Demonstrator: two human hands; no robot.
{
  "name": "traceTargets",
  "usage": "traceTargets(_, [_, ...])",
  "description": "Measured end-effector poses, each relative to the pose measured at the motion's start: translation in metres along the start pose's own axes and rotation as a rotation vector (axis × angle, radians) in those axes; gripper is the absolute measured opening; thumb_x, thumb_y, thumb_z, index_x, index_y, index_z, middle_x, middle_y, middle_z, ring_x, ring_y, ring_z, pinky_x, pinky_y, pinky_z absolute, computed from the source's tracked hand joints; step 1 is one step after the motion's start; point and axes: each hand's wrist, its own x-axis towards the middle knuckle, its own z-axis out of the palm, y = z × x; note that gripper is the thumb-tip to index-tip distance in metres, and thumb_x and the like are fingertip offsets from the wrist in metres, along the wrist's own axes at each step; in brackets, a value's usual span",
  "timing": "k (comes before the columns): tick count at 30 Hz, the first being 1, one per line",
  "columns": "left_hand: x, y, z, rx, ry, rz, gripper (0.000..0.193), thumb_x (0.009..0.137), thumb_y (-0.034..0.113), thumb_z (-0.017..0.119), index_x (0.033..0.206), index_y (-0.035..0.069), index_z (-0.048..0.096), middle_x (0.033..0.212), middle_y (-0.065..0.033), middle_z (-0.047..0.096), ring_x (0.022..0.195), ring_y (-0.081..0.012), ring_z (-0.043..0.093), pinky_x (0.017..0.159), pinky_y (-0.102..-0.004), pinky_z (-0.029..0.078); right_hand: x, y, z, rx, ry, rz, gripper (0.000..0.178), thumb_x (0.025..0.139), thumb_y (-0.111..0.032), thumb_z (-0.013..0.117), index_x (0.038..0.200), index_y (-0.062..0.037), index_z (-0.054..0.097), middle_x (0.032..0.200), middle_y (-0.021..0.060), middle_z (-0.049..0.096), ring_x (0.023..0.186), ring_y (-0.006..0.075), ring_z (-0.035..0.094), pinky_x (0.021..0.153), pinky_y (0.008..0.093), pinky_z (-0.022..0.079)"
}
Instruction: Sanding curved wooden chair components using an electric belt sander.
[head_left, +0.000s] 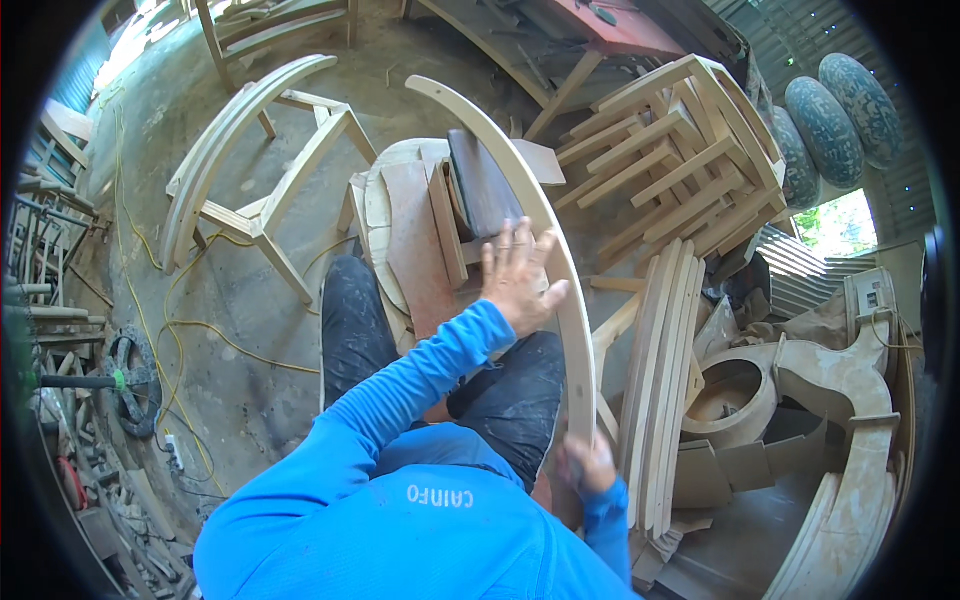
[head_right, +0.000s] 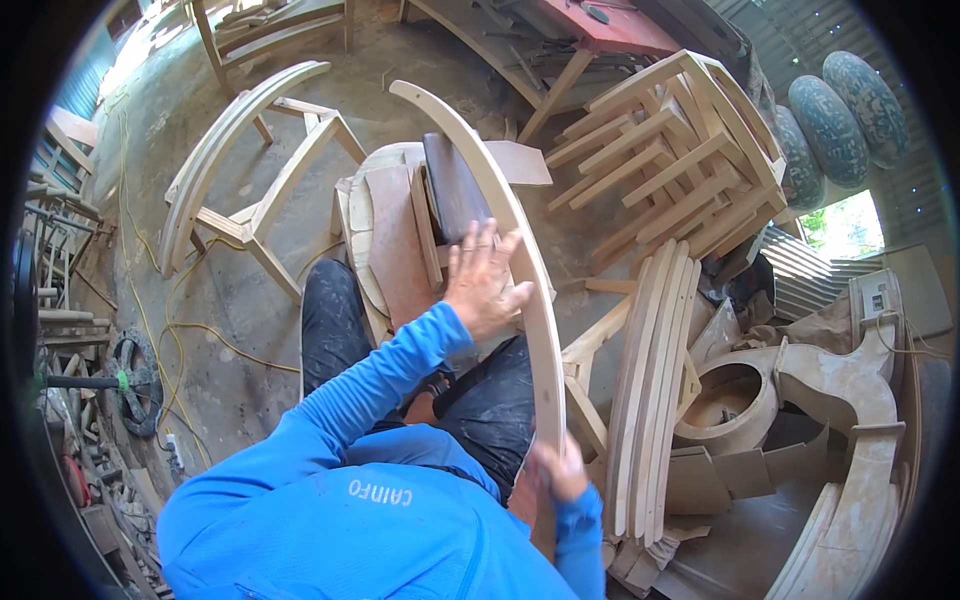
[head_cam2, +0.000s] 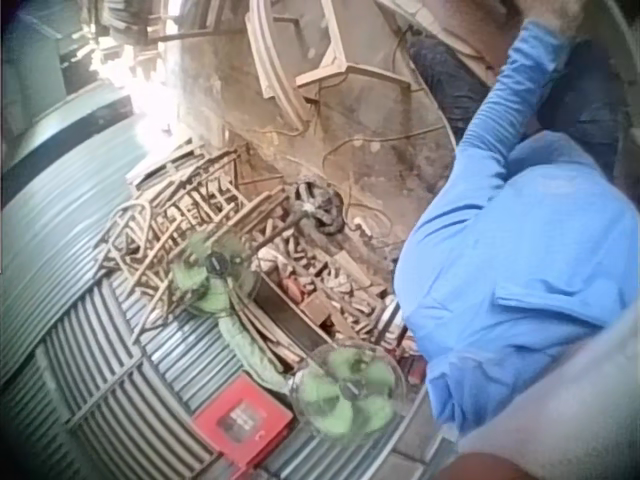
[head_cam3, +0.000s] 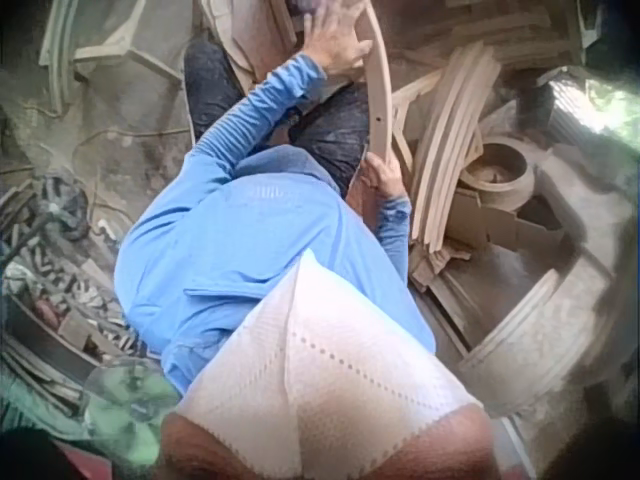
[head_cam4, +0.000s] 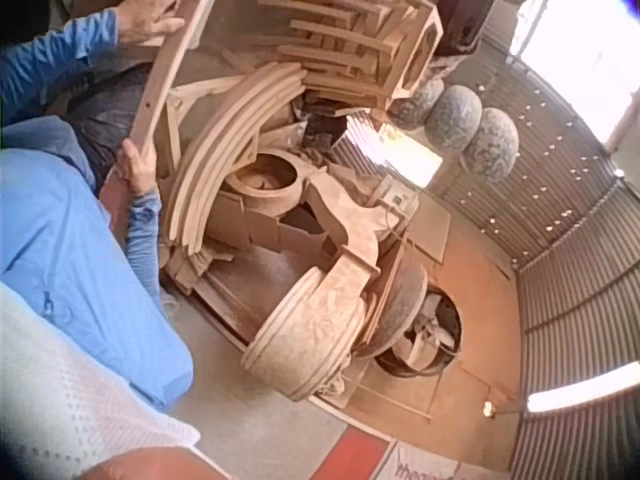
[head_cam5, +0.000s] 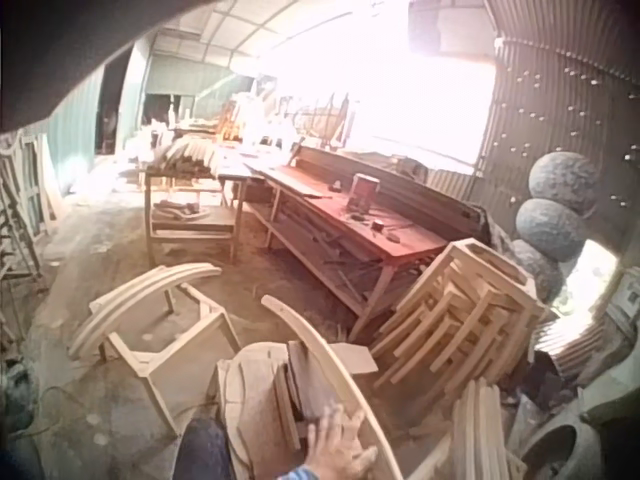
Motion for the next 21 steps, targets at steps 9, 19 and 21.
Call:
traceTargets(9, [-0.085,-0.051,-0.042,-0.097,0.079,-0.109,0.074,0.088,0.035,0.072,0.152,0.011,0.043,0.163,-0.0312,0.023,0.152,-0.0482,0.019,0.123,-0.0562,0.019,0.323,-0.181,0.073,-0.866,0.092,-0.186,0.041,0.090,-0.033,0.072,0.115,-0.0018,0.064,0.074,0.0127,0.067,0.052,0.0225,0.063,0.050,0.0374,0.055])
traceTargets(19, [-0.093,-0.055,-0.016,-0.501,-0.076,-0.116,0.075,0.098,0.036,0.067,0.155,-0.001,0.035,0.160,-0.0232,0.034,0.151,-0.0355,0.031,0.124,-0.0450,0.025,0.240,-0.123,0.053,-1.310,0.215,-0.482,0.052,0.088,-0.024,0.066,0.137,-0.0166,0.050,0.111,0.0287,0.069,0.103,0.0489,0.067,0.089,0.0578,0.054])
traceTargets(21, [-0.078,-0.041,-0.017,-0.843,-0.203,-0.303,0.079,0.100,0.040,0.065,0.158,-0.001,0.029,0.161,-0.0207,0.034,0.150,-0.0327,0.033,0.123,-0.0436,0.026,0.199,-0.044,-0.013,-1.161,0.199,-0.454,0.046,0.085,-0.017,0.066,0.129,-0.0104,0.054,0.103,0.0282,0.069,0.100,0.0498,0.067,0.084,0.0572,0.055])
